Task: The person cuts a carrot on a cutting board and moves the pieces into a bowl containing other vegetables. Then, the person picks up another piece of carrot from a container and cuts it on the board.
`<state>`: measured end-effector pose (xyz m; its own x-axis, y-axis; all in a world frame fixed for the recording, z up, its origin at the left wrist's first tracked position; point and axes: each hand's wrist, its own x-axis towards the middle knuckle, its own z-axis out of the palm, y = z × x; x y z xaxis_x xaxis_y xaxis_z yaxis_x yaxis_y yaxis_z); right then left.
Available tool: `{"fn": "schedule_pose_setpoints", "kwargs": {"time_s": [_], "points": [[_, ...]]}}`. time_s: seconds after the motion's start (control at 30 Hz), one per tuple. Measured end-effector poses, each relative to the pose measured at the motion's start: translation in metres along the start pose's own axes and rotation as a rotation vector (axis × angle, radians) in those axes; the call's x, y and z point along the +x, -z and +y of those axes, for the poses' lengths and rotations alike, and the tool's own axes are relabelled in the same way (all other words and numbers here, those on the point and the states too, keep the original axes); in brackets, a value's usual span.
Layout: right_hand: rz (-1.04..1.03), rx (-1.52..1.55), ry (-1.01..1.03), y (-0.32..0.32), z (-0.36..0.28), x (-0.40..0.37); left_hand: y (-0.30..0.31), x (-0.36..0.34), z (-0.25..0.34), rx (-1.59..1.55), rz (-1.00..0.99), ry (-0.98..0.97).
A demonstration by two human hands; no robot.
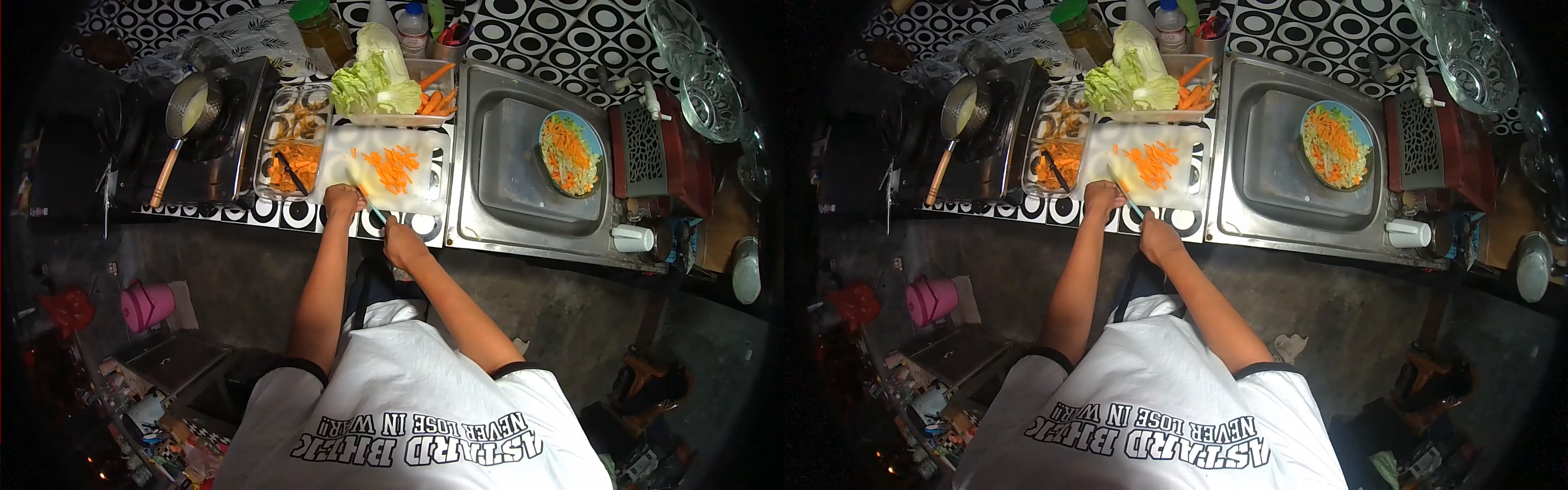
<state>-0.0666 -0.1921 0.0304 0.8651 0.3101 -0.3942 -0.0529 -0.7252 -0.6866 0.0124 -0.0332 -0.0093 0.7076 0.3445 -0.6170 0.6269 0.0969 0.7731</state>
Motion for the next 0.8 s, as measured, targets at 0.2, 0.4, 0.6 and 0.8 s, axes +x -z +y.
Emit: {"fn": "schedule_pose_setpoints", "kwargs": {"time_s": [0.2,0.4,0.6,0.8], "points": [[-0.016,-0.021,0.013,0.000,0.003,0.001,-0.004,-0.013,0.000,0.022,0.027,-0.089],[-0.011,-0.009,-0.012,-0.001,0.002,-0.002,0.000,-0.023,0.007,-0.050,0.005,-0.010],[-0.001,0.002,-0.022,0.001,0.000,-0.002,0.006,-0.014,0.011,-0.010,-0.096,-0.009],[-0.005,0.003,-0.024,0.001,0.000,-0.003,0.013,-0.004,0.018,-0.001,-0.153,0.114]]}}
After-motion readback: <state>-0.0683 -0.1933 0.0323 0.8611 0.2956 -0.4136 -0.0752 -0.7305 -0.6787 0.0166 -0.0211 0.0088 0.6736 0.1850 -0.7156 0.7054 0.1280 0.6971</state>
